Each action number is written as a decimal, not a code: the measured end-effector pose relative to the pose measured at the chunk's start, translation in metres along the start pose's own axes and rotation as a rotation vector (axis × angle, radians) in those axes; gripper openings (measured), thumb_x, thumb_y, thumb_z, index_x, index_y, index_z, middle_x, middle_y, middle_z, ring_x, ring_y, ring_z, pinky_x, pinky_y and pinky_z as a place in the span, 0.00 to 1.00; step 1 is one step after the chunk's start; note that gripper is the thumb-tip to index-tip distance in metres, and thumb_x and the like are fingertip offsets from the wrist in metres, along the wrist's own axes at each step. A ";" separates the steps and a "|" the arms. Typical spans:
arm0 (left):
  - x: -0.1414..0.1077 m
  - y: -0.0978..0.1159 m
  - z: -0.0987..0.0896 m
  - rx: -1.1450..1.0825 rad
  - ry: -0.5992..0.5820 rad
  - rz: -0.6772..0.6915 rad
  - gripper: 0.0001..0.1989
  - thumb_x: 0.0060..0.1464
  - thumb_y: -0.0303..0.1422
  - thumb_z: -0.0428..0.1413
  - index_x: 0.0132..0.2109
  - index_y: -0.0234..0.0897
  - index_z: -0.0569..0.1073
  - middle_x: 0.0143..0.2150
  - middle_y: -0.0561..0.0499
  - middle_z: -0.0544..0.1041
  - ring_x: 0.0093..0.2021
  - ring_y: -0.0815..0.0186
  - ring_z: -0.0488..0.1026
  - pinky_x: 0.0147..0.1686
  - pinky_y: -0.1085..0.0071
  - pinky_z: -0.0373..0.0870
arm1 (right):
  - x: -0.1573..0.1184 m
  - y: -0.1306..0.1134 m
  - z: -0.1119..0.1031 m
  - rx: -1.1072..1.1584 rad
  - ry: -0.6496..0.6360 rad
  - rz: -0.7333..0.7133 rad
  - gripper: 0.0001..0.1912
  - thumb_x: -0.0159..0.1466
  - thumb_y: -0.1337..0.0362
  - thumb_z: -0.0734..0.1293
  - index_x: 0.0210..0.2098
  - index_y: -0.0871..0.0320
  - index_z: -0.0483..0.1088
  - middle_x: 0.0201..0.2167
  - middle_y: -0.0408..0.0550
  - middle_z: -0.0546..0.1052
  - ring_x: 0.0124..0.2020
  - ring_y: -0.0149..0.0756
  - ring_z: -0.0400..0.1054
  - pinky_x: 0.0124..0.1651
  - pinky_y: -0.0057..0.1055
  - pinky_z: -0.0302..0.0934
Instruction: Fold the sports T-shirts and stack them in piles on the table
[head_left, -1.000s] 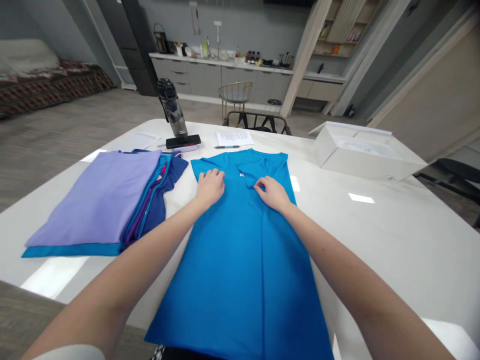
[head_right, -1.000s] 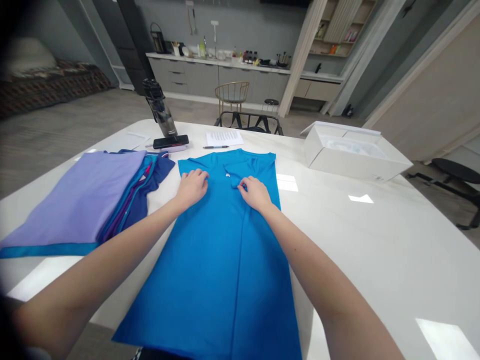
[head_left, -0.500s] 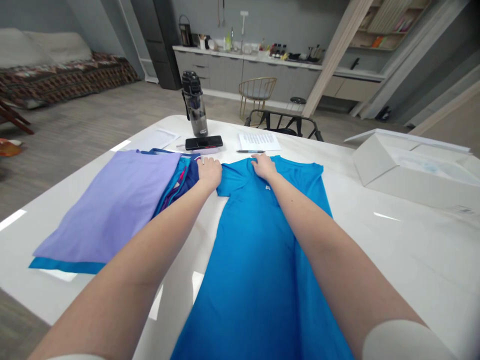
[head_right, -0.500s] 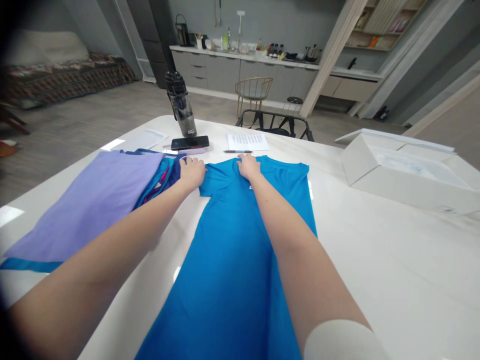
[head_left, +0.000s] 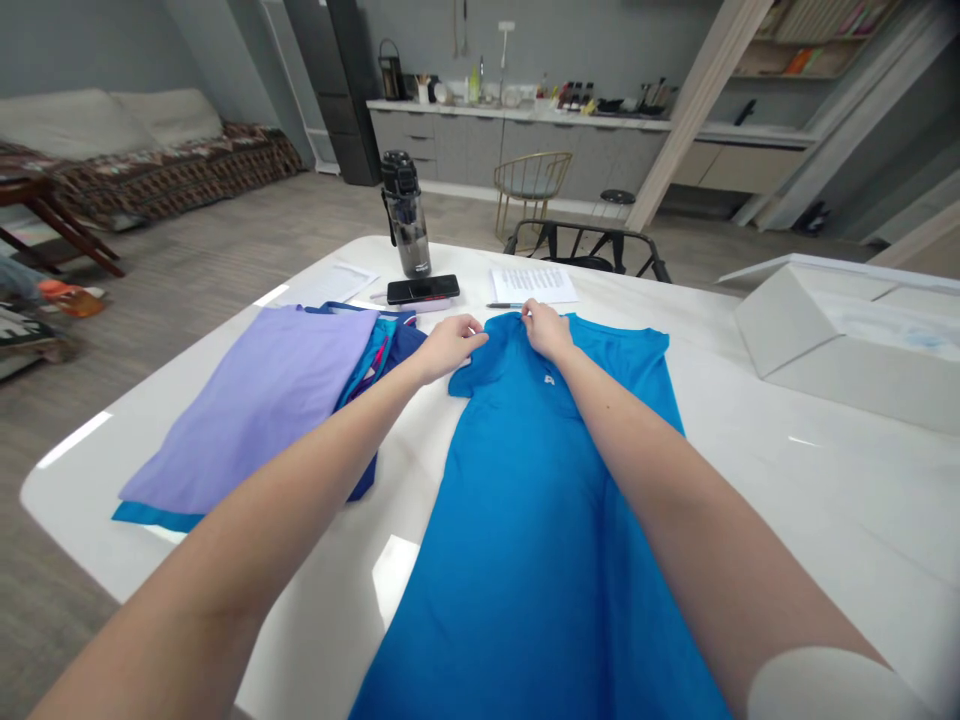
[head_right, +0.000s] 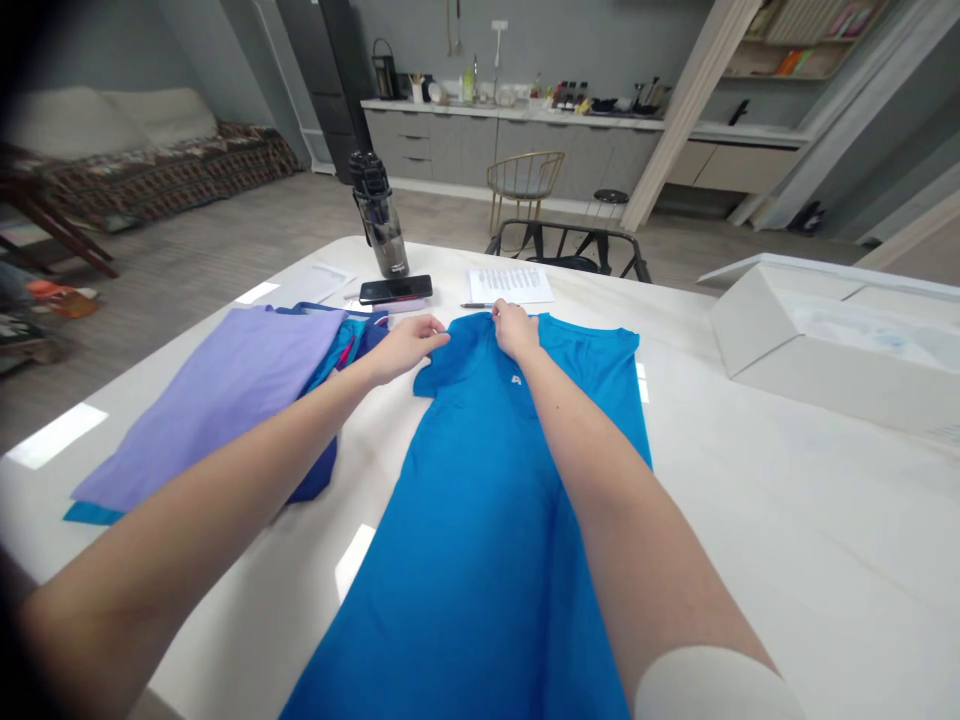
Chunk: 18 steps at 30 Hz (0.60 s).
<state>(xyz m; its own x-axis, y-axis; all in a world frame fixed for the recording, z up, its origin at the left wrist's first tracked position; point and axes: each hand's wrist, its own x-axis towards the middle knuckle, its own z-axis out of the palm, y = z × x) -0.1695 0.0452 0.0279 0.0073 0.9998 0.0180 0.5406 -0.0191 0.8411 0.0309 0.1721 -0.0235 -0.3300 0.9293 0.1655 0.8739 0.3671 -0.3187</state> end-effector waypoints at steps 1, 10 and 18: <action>-0.003 0.012 0.003 -0.163 -0.034 -0.003 0.05 0.62 0.34 0.59 0.39 0.38 0.72 0.29 0.54 0.73 0.31 0.66 0.73 0.36 0.67 0.74 | -0.003 0.004 -0.006 0.022 0.019 -0.001 0.13 0.74 0.64 0.56 0.52 0.53 0.68 0.52 0.58 0.76 0.53 0.53 0.67 0.52 0.47 0.60; -0.011 0.123 0.091 -0.655 -0.228 -0.042 0.07 0.63 0.30 0.60 0.38 0.37 0.69 0.25 0.59 0.68 0.23 0.74 0.69 0.28 0.74 0.75 | -0.033 0.081 -0.065 0.331 0.163 -0.074 0.10 0.67 0.63 0.62 0.45 0.56 0.71 0.36 0.47 0.76 0.36 0.39 0.67 0.42 0.33 0.60; 0.001 0.111 0.193 -0.766 -0.165 -0.246 0.03 0.65 0.29 0.56 0.45 0.37 0.69 0.34 0.52 0.75 0.31 0.69 0.77 0.35 0.71 0.78 | -0.060 0.140 -0.064 0.316 0.117 0.101 0.11 0.65 0.61 0.68 0.43 0.58 0.78 0.34 0.46 0.80 0.35 0.36 0.71 0.42 0.29 0.61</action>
<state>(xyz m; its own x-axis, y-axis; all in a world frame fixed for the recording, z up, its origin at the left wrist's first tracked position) 0.0531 0.0449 0.0165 0.1197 0.9622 -0.2448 -0.1806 0.2635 0.9476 0.1956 0.1653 -0.0178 -0.1883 0.9575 0.2185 0.7406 0.2845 -0.6088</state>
